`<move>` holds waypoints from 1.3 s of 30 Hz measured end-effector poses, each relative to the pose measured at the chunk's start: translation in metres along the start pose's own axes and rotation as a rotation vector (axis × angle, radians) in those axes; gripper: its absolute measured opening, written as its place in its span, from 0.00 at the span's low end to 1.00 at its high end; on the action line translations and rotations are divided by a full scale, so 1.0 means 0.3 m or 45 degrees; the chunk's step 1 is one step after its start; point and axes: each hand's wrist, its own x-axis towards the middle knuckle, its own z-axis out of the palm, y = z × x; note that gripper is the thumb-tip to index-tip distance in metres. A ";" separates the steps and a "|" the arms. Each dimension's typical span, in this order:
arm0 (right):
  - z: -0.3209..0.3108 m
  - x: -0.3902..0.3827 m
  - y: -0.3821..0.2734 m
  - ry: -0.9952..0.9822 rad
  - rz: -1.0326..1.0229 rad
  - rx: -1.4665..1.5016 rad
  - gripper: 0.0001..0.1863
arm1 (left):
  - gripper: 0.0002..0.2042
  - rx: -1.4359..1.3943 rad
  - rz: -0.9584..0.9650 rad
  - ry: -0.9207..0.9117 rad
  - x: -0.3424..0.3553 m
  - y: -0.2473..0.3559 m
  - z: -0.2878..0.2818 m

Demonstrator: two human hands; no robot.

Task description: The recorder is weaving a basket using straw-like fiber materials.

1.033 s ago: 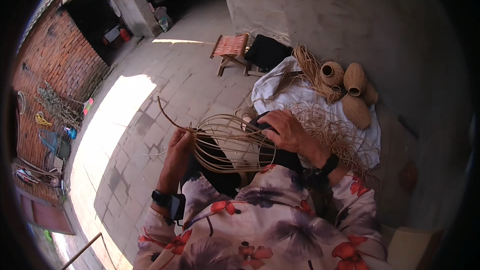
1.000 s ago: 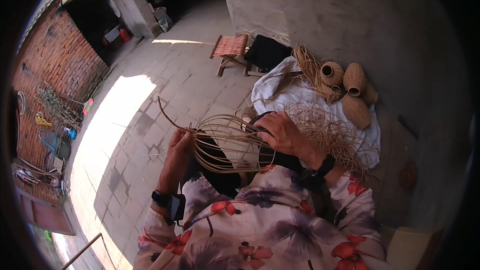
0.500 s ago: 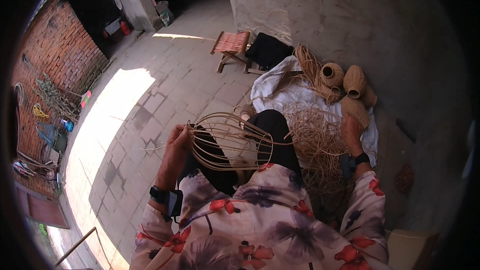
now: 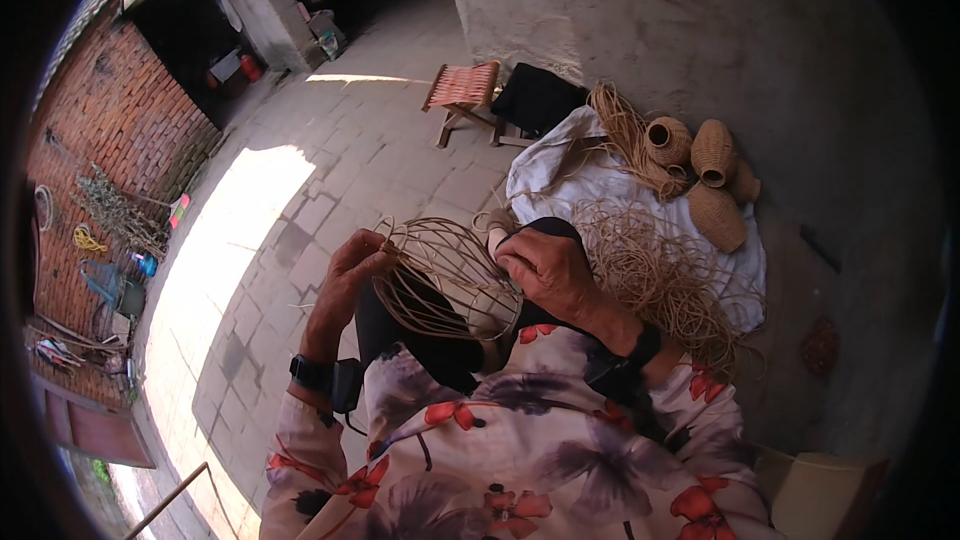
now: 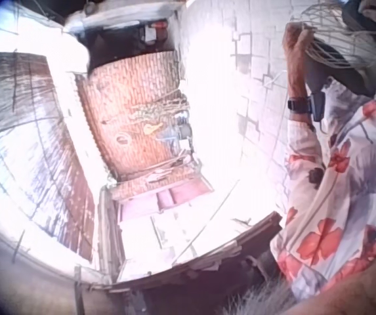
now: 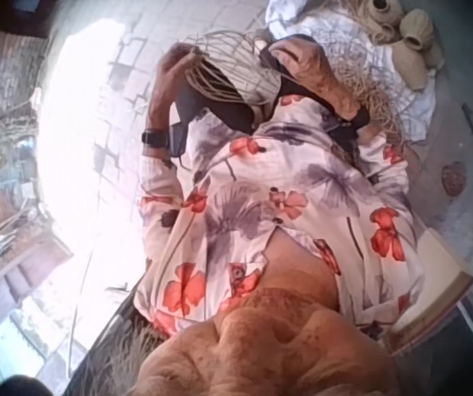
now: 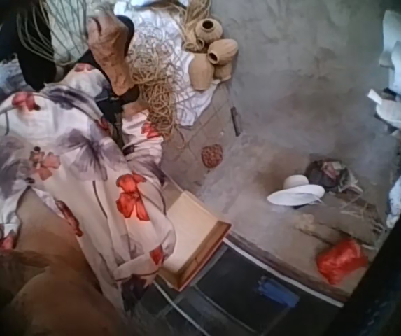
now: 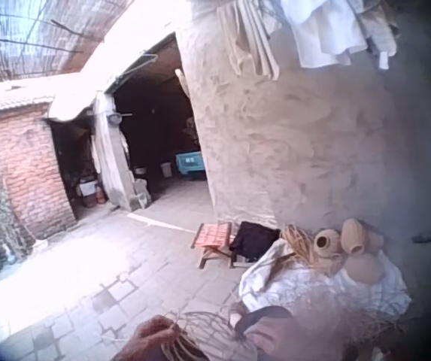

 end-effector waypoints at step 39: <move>0.159 0.028 0.056 -0.038 0.218 -0.269 0.09 | 0.16 1.061 0.407 0.056 0.038 -0.066 0.236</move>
